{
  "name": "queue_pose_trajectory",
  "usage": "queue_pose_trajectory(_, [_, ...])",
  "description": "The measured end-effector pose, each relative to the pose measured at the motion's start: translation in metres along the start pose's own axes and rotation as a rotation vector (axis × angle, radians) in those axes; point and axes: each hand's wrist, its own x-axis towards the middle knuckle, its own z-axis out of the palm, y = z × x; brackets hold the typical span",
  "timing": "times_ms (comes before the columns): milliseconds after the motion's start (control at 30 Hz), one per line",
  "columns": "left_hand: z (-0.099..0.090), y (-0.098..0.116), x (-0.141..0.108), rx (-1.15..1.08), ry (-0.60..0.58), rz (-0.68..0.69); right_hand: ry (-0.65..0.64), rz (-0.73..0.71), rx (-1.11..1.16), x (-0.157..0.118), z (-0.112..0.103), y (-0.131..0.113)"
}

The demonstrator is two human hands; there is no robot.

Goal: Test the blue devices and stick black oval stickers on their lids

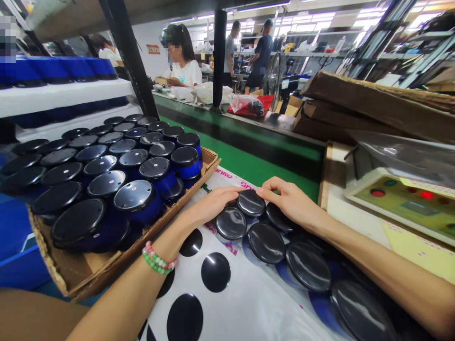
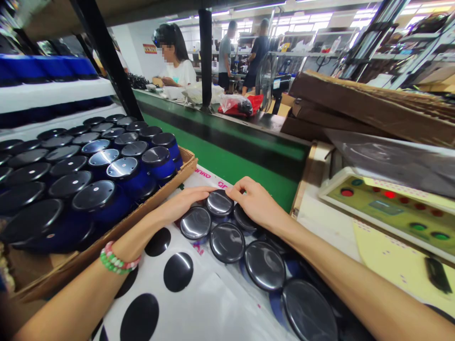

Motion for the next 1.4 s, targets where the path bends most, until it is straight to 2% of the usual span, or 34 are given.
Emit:
queue_pose_trajectory(400, [0.0002,-0.0009,-0.0002,0.003,-0.012,0.030,0.014,0.020,0.219,0.0002,-0.0012,0.0028])
queue_pose_trajectory(700, [0.0007,0.0018,-0.0013,0.012,-0.006,0.023,-0.022,-0.014,0.051,0.0007,0.0003,0.0036])
queue_pose_trajectory(1400, [0.0008,0.0031,-0.0045,0.004,-0.037,0.011,0.070,-0.221,-0.248,-0.0037,0.0066,0.0036])
